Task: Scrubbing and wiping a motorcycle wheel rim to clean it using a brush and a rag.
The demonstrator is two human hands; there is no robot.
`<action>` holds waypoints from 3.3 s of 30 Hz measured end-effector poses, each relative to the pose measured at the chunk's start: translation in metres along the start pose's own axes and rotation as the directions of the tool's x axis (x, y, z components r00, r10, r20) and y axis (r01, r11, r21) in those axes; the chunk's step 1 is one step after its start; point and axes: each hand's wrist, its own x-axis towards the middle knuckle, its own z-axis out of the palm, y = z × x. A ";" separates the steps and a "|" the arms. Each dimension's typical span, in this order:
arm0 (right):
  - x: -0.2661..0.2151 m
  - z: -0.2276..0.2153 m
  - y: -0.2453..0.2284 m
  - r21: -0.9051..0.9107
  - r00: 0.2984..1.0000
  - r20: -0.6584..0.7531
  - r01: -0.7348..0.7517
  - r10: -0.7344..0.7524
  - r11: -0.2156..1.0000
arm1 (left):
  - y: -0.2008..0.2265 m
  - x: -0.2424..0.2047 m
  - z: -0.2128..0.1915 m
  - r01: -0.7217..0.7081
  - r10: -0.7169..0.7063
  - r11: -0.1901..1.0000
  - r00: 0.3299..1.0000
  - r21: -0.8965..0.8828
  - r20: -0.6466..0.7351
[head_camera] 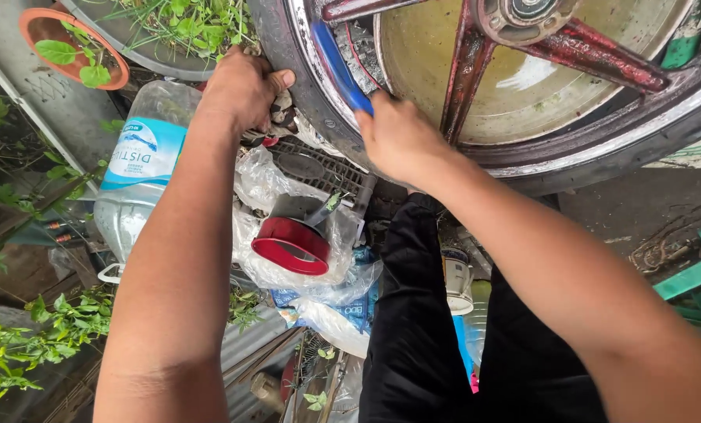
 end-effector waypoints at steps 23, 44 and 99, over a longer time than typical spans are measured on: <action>-0.059 0.012 0.118 -0.479 0.995 0.094 0.064 -0.022 0.875 | 0.003 -0.082 0.114 -0.044 0.028 0.962 0.998 -0.269 -0.062; 0.053 0.083 0.032 -0.208 0.942 -0.292 0.104 -0.163 0.973 | 0.010 -0.090 0.181 0.007 -0.036 0.869 0.998 -0.495 -0.049; 0.032 0.079 0.012 -0.223 0.947 -0.312 0.010 -0.081 0.975 | 0.024 -0.105 0.164 -0.002 -0.029 0.869 0.998 -0.494 -0.055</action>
